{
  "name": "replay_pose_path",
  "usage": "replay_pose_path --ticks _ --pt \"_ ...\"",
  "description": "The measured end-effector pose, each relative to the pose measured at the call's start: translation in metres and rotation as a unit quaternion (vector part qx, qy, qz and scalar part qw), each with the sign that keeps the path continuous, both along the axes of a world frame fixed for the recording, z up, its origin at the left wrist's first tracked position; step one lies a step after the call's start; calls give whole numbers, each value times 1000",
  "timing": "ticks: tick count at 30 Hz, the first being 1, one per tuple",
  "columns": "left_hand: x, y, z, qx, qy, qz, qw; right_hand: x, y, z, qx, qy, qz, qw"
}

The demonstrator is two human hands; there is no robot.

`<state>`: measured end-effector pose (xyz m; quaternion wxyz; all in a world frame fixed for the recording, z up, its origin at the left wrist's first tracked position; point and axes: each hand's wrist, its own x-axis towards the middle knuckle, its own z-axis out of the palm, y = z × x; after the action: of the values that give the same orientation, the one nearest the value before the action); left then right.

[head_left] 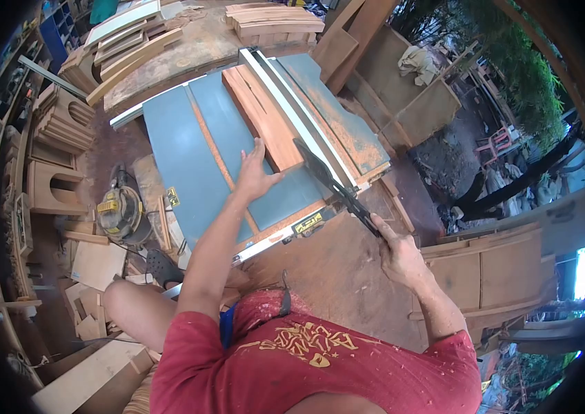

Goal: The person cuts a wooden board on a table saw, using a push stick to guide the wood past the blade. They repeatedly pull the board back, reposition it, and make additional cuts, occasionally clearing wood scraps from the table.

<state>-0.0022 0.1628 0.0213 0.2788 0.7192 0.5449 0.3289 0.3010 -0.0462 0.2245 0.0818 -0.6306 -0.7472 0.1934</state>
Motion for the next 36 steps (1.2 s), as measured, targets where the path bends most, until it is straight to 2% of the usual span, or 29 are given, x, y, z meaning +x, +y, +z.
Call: replay_pose_path --ticks 3,6,9,15,18,21,24,27,36 --pt "-8 11 1 -9 -2 -4 1000 -5 13 -4 44 21 31 998" --pt "-18 24 -5 -2 -9 -29 1000 -14 24 -2 2 -8 0 1000" --pt "-26 35 -8 29 -28 -23 999 -17 35 -10 18 -28 7 999" --pt "-31 37 -7 38 -142 35 989 -44 58 18 -44 -55 -22 997" --pt "-34 43 -15 118 -81 32 989 -38 66 1 31 -22 8 999" --pt "-43 50 -14 151 -71 4 986 -44 73 3 1 -62 -14 998" --pt "-49 60 -14 139 -17 -9 990 -47 79 -1 18 -37 -3 999" --pt "-53 68 -8 151 24 -29 988 -58 88 9 -24 -76 -23 997" --pt "-59 83 20 111 64 -13 992 -55 116 -8 45 -71 30 996"
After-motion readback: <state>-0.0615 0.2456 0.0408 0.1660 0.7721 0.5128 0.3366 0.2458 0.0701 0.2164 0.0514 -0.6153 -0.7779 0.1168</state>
